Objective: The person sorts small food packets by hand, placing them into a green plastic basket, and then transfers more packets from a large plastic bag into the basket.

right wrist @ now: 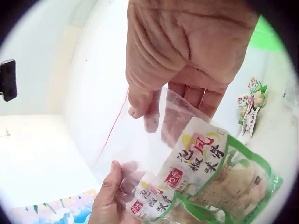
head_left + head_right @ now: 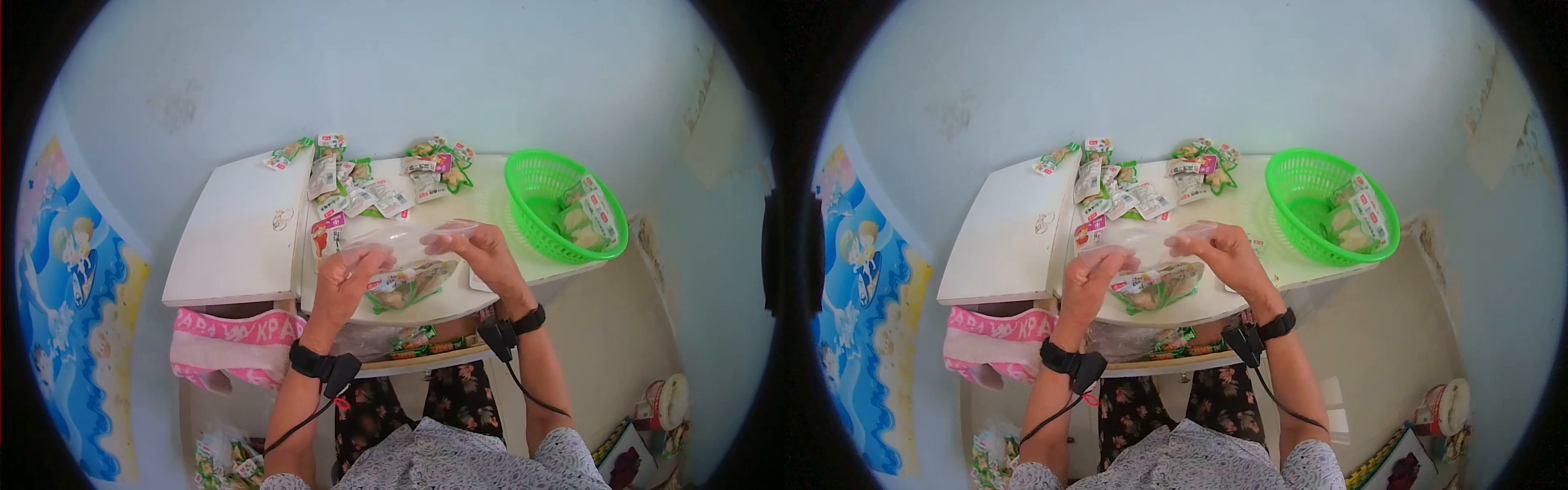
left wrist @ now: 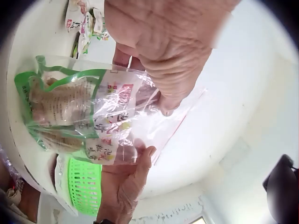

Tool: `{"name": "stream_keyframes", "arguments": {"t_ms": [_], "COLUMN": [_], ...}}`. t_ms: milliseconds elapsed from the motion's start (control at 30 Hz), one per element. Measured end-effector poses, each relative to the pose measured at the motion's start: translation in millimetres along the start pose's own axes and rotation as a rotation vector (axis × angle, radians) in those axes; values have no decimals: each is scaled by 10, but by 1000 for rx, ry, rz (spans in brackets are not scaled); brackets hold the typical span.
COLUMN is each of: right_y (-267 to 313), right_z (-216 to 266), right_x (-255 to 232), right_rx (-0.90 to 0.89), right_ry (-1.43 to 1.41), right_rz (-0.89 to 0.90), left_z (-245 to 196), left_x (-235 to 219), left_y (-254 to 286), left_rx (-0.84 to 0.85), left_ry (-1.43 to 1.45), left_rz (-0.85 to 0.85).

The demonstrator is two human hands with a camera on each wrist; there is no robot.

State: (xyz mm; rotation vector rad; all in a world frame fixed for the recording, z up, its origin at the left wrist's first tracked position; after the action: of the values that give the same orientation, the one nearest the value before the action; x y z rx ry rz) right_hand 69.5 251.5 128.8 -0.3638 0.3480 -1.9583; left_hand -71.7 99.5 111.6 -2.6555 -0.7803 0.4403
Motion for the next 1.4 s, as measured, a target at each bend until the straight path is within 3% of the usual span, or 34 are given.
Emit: {"name": "stream_keyframes", "arguments": {"t_ms": [200,400,500,600,733,1067,1267,1400], "right_y": [-58,-42,-28,-3,17,52,24,61], "right_z": [343,258,498,563,381,379,465,441], "right_x": [-24,-38,-72,-69,-110,-167,-82,-119], "right_rx": [-112,-83,-212,-236,-158,-120,-128,-128], "right_ry": [25,16,178,105,243,119,104,57], "right_rz": [-161,-179,-182,-248,-186,-218,-148,-222], "left_z": [-256,-264,-485,-556,-295,-464,-485,-536], "left_x": [-151,-244,-292,-284,-270,-256,-245,-219], "left_y": [-31,-29,-101,-105,-99,-143,-167,-161], "left_rx": [129,151,223,247,140,216,213,259], "left_ry": [-98,-68,-120,-173,-155,-217,-179,-140], "left_rz": [-94,-191,-216,-228,-229,-265,-281,-311]}}
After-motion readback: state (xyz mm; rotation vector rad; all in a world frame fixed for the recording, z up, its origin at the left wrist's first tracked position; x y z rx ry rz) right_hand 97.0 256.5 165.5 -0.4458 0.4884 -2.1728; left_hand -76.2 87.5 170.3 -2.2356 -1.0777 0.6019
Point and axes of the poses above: each hand's wrist, its own y-axis away from the middle knuckle, its own x-axis out of the palm, z = x × y, the point moved 10 cm from there along -y, towards the middle knuckle, and after that the axes turned 11 degrees about -y, right-handed, at the moved point
